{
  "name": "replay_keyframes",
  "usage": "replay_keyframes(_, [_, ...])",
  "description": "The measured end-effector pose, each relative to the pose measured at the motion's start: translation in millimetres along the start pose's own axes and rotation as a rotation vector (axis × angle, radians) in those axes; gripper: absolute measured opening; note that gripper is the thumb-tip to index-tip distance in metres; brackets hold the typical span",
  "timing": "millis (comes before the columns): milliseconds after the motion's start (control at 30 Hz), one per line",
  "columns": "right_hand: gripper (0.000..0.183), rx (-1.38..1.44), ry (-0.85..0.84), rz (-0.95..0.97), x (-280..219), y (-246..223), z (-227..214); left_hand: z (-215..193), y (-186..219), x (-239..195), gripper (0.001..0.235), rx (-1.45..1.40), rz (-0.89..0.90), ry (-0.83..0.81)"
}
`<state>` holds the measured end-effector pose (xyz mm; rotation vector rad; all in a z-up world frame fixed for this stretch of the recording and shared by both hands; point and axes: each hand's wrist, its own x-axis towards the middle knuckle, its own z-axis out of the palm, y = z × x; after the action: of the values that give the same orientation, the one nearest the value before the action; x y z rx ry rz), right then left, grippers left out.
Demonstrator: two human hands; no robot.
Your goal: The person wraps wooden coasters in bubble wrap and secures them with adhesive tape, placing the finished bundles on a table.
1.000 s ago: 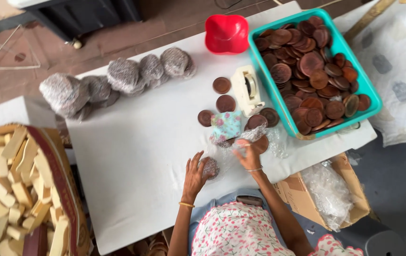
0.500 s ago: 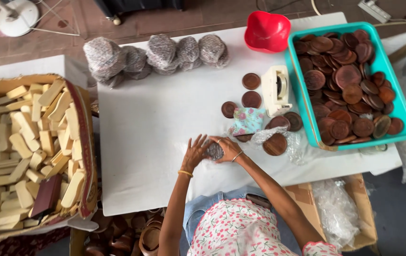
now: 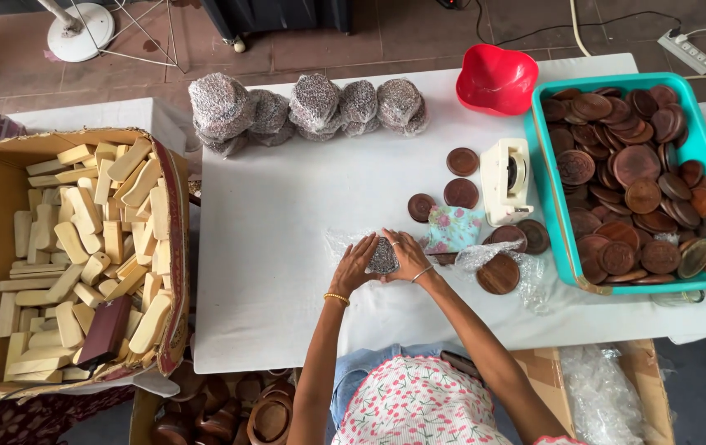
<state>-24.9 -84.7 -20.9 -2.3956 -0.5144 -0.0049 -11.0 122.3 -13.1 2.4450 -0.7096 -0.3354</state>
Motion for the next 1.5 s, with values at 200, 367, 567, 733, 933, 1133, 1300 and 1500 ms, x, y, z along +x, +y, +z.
replay_keyframes(200, [0.140,-0.095,-0.028,-0.132,2,-17,-2,-3,-1,3,0.121,-0.060,-0.014,-0.015])
replay_keyframes(367, [0.134,0.112,0.000,0.019,-6,-3,12,0,-2,0,0.122,-0.319,0.013,0.070])
replay_keyframes(567, [0.126,0.165,0.040,0.098,-11,3,15,15,-11,-1,0.128,-0.502,-0.035,0.112])
replay_keyframes(733, [0.122,0.192,-0.006,0.235,-12,0,15,21,-9,0,0.136,-0.533,0.060,0.159])
replay_keyframes(933, [0.121,0.093,0.115,0.133,-11,-4,21,42,-12,-2,0.152,-0.473,-0.003,0.330])
replay_keyframes(1133, [0.122,0.157,-0.041,0.293,-9,-18,-16,27,-5,-13,0.136,-0.397,-0.138,0.278])
replay_keyframes(1300, [0.095,0.701,-0.035,0.695,-25,14,-9,18,-11,-18,0.090,-0.448,-0.489,0.015])
replay_keyframes(1500, [0.076,0.407,0.062,0.747,-28,48,20,31,-2,-11,0.091,-0.343,-0.710,0.108])
